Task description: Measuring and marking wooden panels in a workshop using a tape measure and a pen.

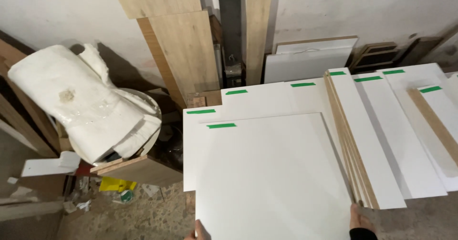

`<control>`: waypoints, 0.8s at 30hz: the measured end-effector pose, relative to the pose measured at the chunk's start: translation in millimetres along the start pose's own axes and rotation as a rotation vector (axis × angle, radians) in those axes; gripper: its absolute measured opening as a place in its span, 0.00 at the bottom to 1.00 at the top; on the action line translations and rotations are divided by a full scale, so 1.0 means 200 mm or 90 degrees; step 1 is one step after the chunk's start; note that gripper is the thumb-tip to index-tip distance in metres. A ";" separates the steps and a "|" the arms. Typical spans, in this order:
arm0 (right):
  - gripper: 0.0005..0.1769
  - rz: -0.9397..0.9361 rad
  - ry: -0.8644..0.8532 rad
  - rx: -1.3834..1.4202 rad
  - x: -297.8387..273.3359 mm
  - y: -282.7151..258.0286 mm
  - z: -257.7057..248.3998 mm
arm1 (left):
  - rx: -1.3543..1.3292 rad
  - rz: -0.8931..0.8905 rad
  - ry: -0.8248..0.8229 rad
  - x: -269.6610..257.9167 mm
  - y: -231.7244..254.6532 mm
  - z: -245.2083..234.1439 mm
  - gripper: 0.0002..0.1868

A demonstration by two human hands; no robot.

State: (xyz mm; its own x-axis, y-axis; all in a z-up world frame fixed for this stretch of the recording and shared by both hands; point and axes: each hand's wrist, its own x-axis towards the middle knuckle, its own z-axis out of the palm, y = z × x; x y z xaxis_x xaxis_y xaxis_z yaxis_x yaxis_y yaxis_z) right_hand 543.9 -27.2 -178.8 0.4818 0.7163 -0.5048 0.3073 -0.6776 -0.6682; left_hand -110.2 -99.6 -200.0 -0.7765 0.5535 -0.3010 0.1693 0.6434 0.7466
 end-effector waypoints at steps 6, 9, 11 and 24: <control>0.53 0.095 -0.009 -0.246 0.26 0.28 0.00 | 0.223 -0.171 0.025 -0.02 0.24 0.06 0.47; 0.56 0.124 0.057 -0.081 0.19 0.44 0.00 | 0.236 -0.177 0.035 -0.08 0.26 0.13 0.45; 0.55 0.130 0.131 0.084 0.16 0.50 0.08 | 0.262 -0.181 0.047 -0.09 0.30 0.12 0.47; 0.44 0.201 0.107 0.359 0.02 0.19 0.14 | 0.209 -0.147 0.024 -0.15 0.62 0.08 0.46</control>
State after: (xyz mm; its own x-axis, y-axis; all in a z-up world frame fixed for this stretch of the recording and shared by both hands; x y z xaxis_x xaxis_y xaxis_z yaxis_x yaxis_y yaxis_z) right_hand 535.0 -45.6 -222.6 0.6132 0.4308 -0.6621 -0.3245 -0.6267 -0.7084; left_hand -57.1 -28.5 -108.4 -0.8375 0.3583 -0.4126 0.1673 0.8870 0.4305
